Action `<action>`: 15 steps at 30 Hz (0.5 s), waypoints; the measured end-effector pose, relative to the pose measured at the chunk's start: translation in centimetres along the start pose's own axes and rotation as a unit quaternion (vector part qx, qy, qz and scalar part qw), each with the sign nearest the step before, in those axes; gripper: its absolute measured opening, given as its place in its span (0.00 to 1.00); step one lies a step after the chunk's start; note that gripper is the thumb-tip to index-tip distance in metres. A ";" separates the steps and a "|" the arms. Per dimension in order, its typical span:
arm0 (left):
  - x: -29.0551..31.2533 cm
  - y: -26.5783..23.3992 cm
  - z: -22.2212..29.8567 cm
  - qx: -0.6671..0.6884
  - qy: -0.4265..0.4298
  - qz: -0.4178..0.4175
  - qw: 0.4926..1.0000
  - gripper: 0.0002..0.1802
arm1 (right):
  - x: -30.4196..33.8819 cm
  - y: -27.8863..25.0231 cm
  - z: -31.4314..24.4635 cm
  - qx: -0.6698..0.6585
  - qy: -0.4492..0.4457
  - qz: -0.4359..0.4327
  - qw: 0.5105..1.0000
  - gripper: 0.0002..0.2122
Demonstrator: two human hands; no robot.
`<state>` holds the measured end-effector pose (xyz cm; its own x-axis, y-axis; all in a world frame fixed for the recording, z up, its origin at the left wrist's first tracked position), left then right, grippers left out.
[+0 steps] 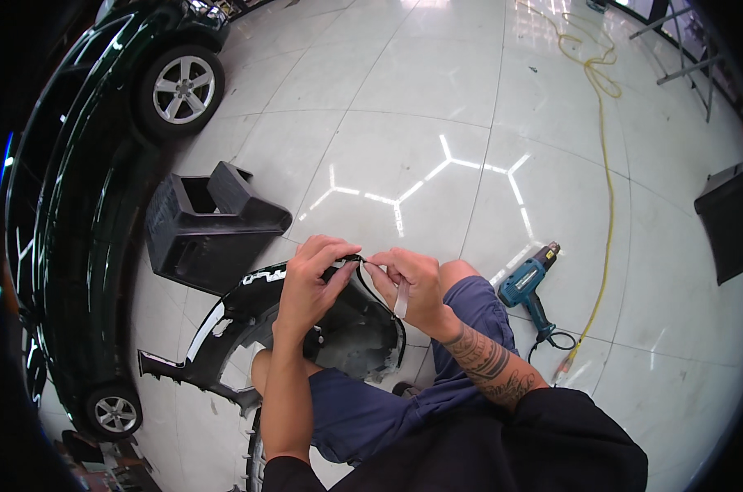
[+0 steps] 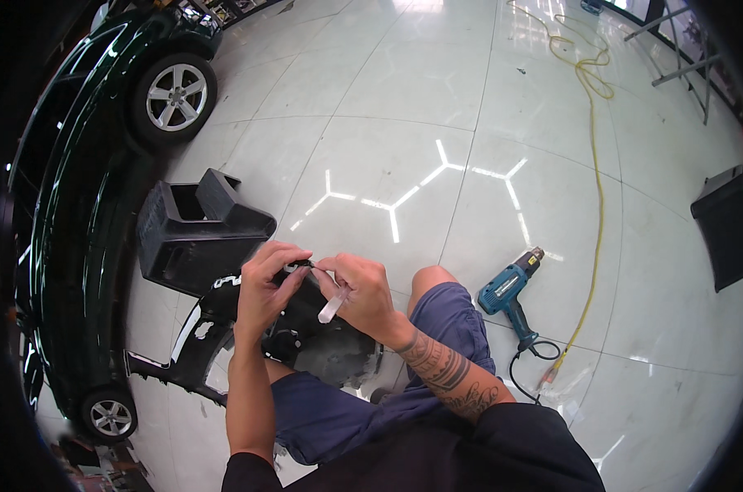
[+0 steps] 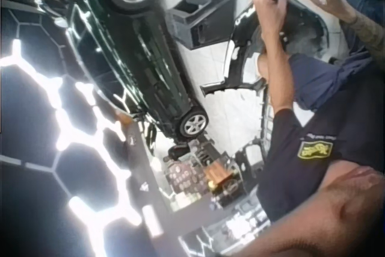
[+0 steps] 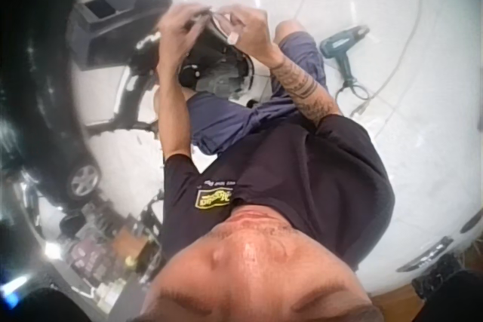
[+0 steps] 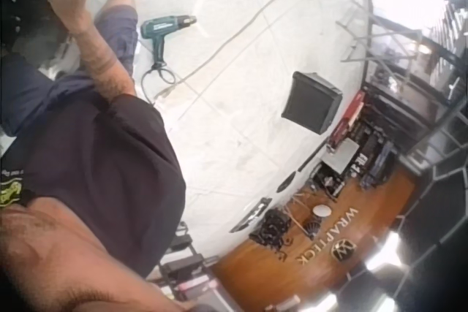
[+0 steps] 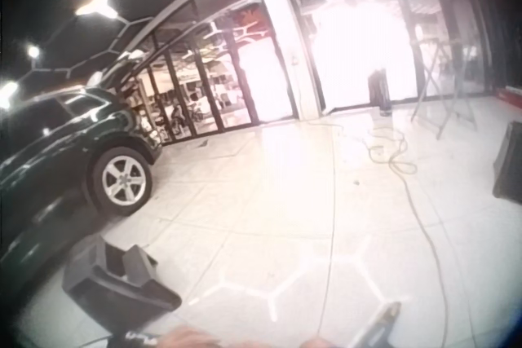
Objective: The person uses a heat gun to soften a car bumper and then uses a scraper to remove material from its surface. The person sits on the floor while performing the task.
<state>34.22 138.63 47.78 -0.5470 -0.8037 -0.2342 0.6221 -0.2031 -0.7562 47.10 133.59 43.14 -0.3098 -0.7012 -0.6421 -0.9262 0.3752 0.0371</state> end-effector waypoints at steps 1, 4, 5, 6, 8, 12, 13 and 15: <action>-0.1 0.0 0.0 0.001 0.004 0.005 1.000 0.14 | 0.1 0.1 -0.4 0.008 -0.023 -0.002 1.000 0.07; 0.0 -0.2 -0.2 0.031 -0.014 0.024 0.999 0.11 | 0.4 0.4 -1.2 0.035 -0.083 -0.008 0.996 0.08; 0.1 -0.3 -0.4 0.046 -0.024 0.031 0.998 0.10 | 0.4 0.6 -1.4 0.046 -0.097 -0.009 0.994 0.07; 0.2 -0.5 -0.4 0.068 -0.009 0.036 0.997 0.10 | 0.5 0.8 -1.7 0.057 -0.111 -0.010 0.992 0.07; 0.6 -1.1 -0.8 0.111 0.023 0.044 0.993 0.09 | 0.5 0.9 -2.0 0.058 -0.121 -0.005 0.991 0.07; 1.3 -1.5 0.1 0.023 0.068 0.039 0.997 0.11 | 0.5 1.3 -2.6 0.061 -0.130 -0.020 0.990 0.08; 1.4 -1.4 1.1 -0.010 0.097 0.040 0.994 0.11 | 0.6 1.1 -2.2 0.046 -0.113 -0.012 0.992 0.08; 1.6 -1.3 2.4 -0.038 0.112 0.048 0.992 0.12 | 0.8 0.7 -1.4 0.017 -0.081 0.003 0.997 0.09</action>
<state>33.88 136.30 49.86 -0.6024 -0.6719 -0.4308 0.6384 -0.0816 -0.7654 45.87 132.47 43.68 -0.2741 -0.5928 -0.7573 -0.9160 0.4009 0.0178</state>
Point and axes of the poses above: each hand's wrist, its own x-axis away from the middle knuckle, its own y-axis out of the palm, z = x × y, the point moved 10 cm from there along -x, towards the middle knuckle, and after that the axes turned 5 degrees about -y, right-handed, at the moved point
